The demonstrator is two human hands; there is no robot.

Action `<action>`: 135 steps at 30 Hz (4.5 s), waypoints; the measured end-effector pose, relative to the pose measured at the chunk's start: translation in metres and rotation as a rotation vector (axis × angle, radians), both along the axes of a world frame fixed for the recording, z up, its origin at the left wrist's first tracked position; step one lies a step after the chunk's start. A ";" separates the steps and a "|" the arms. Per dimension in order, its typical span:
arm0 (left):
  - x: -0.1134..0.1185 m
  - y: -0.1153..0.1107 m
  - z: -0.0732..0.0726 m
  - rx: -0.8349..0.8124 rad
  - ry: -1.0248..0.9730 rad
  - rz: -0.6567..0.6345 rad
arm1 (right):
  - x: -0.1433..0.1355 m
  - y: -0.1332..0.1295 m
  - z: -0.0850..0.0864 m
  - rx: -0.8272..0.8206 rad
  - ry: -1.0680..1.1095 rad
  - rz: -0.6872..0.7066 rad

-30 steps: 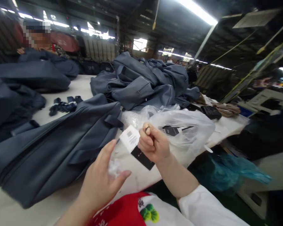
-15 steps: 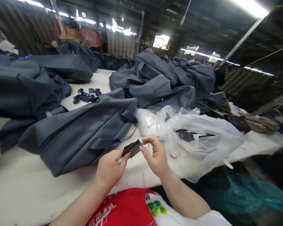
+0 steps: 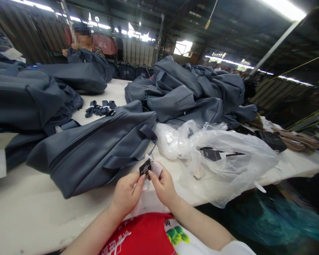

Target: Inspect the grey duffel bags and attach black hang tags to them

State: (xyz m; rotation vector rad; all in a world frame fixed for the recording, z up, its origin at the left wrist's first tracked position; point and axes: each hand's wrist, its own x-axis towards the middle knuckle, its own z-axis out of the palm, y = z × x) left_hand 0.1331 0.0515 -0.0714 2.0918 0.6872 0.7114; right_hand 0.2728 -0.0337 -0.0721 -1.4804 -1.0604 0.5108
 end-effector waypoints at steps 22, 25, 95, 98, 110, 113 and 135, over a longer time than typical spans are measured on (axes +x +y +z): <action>-0.002 -0.003 0.009 0.264 0.056 0.419 | -0.014 0.006 -0.009 -0.063 0.228 0.130; 0.000 -0.008 0.014 0.267 -0.017 0.328 | -0.022 0.006 -0.012 -0.045 0.081 0.158; -0.066 0.008 0.030 -0.449 0.252 -0.060 | -0.016 0.027 0.012 -0.040 0.488 0.116; -0.067 0.008 0.028 -0.396 0.273 -0.085 | -0.017 0.027 0.012 -0.054 0.497 0.130; -0.102 0.033 0.072 -0.308 0.249 0.160 | -0.040 0.038 -0.019 -0.436 0.636 0.649; -0.109 0.047 0.091 -0.223 0.238 0.437 | -0.048 0.053 -0.022 -0.422 0.682 0.613; -0.053 0.063 0.080 0.075 0.348 0.193 | -0.001 0.125 0.075 0.164 -0.190 0.804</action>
